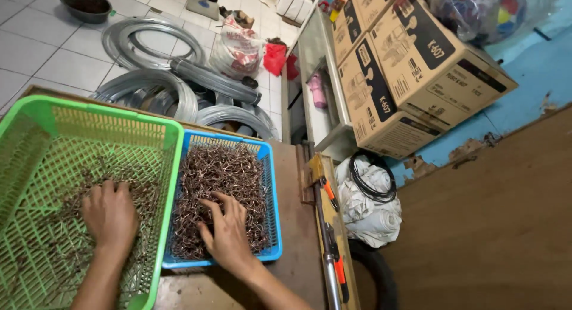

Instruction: The person repeatedly picks copper wire pieces from a green basket, places them into a metal bending jig on a wooden table, and uses a long-handled lever tool to bend each piece. The finished pieces are placed into a blue basket. The process is repeated continuously throughout the clip.

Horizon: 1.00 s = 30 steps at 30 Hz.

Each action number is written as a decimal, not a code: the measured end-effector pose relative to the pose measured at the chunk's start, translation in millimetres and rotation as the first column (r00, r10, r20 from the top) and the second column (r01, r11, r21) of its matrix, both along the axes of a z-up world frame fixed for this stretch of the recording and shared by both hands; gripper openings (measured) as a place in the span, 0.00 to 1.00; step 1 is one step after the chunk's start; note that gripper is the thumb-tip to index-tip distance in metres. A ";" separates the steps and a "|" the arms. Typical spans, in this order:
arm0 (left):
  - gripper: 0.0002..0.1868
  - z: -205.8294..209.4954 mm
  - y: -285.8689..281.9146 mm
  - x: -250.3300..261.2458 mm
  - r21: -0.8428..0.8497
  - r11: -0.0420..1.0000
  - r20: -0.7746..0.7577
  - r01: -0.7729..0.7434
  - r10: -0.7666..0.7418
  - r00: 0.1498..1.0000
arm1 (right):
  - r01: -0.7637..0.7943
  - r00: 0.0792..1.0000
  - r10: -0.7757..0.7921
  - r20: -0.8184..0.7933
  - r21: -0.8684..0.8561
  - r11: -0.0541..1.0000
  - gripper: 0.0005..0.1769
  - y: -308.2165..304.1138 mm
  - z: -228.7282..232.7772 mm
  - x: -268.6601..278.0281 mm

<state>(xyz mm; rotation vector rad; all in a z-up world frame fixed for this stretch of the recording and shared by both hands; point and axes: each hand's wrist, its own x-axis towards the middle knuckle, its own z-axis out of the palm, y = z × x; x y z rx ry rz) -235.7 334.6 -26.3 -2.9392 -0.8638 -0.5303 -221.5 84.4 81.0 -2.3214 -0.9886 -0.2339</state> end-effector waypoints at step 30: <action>0.16 183.2 -185.3 -41.8 -0.464 0.605 0.485 0.648 -0.438 0.757 | 0.452 0.774 -0.028 -0.632 0.521 0.724 0.10 -96.6 29.1 -16.6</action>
